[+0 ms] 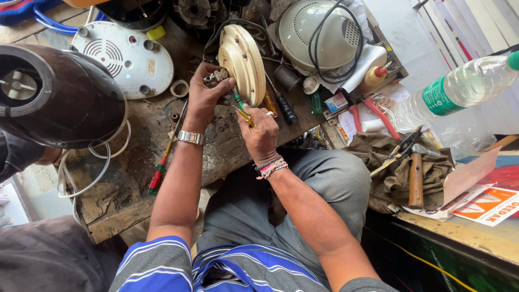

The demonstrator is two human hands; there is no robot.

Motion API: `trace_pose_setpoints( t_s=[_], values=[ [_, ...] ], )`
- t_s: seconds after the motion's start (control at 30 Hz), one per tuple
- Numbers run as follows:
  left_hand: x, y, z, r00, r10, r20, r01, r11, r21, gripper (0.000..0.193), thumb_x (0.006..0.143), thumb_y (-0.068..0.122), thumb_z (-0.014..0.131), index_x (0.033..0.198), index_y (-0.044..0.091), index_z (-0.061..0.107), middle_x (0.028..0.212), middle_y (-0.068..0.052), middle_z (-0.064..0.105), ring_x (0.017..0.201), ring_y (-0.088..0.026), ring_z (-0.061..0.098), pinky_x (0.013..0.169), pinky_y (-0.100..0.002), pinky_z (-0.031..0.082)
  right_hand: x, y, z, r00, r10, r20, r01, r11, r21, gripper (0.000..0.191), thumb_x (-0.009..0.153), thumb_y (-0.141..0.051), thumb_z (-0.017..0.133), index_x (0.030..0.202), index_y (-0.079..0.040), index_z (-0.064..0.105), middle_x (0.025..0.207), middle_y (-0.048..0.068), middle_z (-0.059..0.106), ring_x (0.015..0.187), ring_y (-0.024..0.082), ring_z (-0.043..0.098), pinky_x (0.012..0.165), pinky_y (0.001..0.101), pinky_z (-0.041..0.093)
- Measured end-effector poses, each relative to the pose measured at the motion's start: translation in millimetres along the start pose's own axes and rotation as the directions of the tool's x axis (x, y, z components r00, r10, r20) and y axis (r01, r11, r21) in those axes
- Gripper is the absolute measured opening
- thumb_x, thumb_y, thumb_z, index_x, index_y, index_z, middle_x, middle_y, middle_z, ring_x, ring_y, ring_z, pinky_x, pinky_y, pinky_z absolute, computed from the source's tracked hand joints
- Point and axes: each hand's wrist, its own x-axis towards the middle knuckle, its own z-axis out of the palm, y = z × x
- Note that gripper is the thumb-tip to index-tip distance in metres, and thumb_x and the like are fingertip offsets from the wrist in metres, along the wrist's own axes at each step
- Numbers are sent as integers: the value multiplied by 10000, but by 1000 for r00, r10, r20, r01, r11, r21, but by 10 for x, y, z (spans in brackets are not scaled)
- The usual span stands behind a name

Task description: The person works on a disassembled fan motor base, using a screwdriver to adjust internal components and wires. They also apply a liquid from a bottle and use pliers to manipulate wires within the motor housing.

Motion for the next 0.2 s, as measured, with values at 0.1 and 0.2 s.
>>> trace_pose_setpoints(
  t_s=[0.1,0.2],
  values=[
    [-10,-105,-12,1000,28,-12,-28,999,-23,398,892,150,816,1172,70,545,943,-79,753,738,-121,745,525,-247,606,-71,69,45,998,56,6,-56,998,14,200,905,-77,811,1059,-38,689,904,99,737,823,246,717,745,356,576],
    [38,-213,-20,996,89,-16,-90,995,-51,396,920,153,829,1183,51,551,960,-106,741,751,-146,736,541,-273,620,-111,145,95,994,105,18,-105,994,11,191,918,-91,803,1060,-45,684,955,113,750,880,247,738,776,347,589]
  ],
)
